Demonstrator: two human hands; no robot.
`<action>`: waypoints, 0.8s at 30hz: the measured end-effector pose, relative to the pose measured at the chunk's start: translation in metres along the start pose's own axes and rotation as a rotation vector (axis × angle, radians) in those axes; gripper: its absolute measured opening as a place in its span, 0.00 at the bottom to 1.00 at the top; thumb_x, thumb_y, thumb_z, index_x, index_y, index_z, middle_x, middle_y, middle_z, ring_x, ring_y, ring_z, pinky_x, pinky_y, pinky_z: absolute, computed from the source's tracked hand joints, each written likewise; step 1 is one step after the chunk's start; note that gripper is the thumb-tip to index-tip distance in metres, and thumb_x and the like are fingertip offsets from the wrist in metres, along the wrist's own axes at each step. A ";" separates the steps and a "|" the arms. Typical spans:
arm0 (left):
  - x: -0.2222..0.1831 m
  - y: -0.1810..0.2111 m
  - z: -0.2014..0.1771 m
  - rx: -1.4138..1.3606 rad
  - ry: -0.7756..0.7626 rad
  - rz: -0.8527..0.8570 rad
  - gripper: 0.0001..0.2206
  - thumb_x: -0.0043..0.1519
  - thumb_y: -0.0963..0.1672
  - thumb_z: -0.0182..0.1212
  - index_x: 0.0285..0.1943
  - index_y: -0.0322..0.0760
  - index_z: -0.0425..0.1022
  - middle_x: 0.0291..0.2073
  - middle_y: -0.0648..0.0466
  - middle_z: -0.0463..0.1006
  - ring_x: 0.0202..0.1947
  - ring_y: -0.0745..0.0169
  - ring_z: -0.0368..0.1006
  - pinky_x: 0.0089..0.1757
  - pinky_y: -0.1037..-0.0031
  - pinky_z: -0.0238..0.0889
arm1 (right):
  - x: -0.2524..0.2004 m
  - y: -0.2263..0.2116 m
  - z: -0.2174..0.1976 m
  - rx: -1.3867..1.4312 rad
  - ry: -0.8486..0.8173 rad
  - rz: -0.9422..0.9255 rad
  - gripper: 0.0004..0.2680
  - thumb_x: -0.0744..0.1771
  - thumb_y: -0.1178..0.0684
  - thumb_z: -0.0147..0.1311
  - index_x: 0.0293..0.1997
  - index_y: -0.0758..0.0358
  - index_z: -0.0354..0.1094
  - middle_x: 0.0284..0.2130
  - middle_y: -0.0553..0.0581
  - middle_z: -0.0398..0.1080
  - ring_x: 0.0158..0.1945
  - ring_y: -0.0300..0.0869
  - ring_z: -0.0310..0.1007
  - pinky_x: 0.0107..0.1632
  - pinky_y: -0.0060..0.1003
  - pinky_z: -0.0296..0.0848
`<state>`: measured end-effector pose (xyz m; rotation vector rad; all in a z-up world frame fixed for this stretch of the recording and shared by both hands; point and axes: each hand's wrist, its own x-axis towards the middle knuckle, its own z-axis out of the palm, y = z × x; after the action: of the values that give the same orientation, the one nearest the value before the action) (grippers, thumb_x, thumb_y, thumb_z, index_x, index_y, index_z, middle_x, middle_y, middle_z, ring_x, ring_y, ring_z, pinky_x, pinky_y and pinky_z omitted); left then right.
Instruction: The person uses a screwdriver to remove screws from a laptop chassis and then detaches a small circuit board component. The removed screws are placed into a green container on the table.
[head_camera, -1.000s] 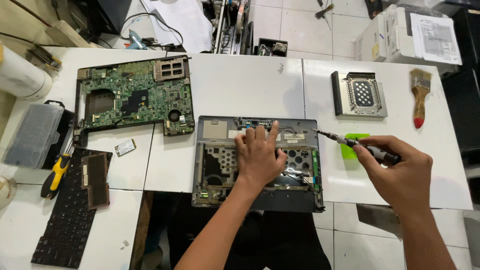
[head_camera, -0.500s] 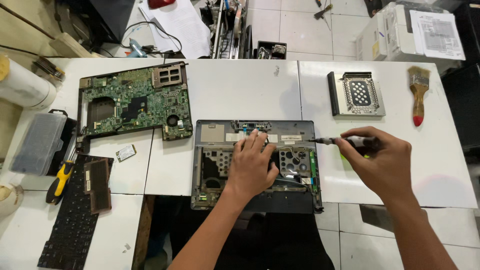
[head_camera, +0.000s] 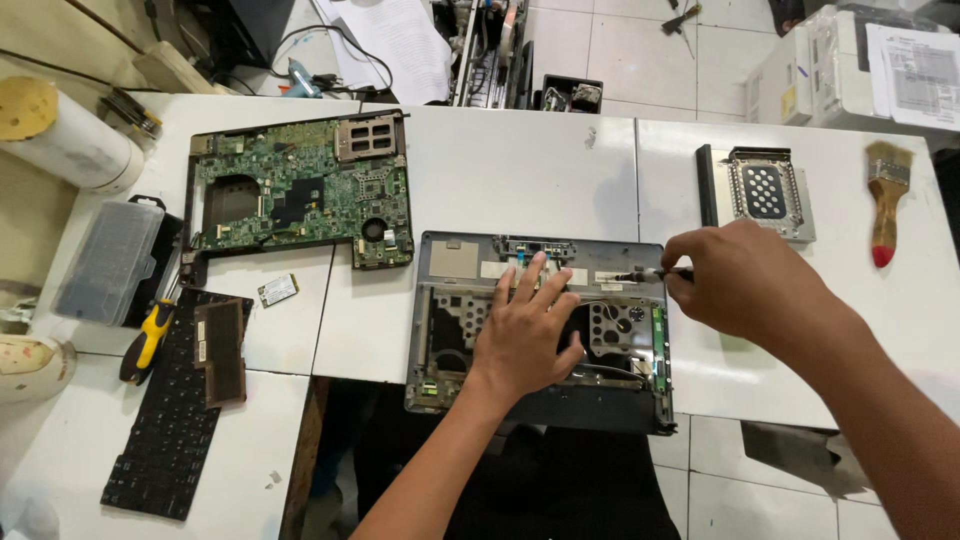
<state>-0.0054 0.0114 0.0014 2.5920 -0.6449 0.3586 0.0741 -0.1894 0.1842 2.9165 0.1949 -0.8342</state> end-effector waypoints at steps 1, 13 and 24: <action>0.000 0.000 -0.002 0.001 0.000 -0.003 0.18 0.62 0.50 0.63 0.58 0.39 0.78 0.69 0.44 0.74 0.76 0.32 0.60 0.69 0.34 0.51 | 0.004 0.000 0.001 -0.001 -0.001 -0.003 0.11 0.71 0.47 0.49 0.55 0.44 0.79 0.27 0.55 0.84 0.30 0.46 0.81 0.35 0.40 0.77; 0.011 -0.008 0.001 0.014 -0.005 0.021 0.18 0.63 0.51 0.64 0.58 0.40 0.76 0.69 0.46 0.73 0.76 0.34 0.61 0.71 0.37 0.51 | 0.048 0.001 0.022 0.285 0.357 -0.199 0.09 0.68 0.43 0.62 0.48 0.50 0.84 0.26 0.54 0.83 0.24 0.42 0.80 0.37 0.39 0.78; 0.012 -0.008 0.004 0.008 -0.083 -0.036 0.17 0.65 0.53 0.61 0.58 0.44 0.73 0.71 0.49 0.70 0.78 0.37 0.57 0.72 0.38 0.45 | 0.048 -0.008 0.004 0.305 0.301 -0.194 0.09 0.68 0.46 0.65 0.51 0.53 0.84 0.30 0.62 0.83 0.30 0.44 0.85 0.39 0.40 0.82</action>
<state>0.0098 0.0114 -0.0003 2.6345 -0.6248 0.2434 0.1114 -0.1772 0.1549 3.3465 0.4132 -0.4743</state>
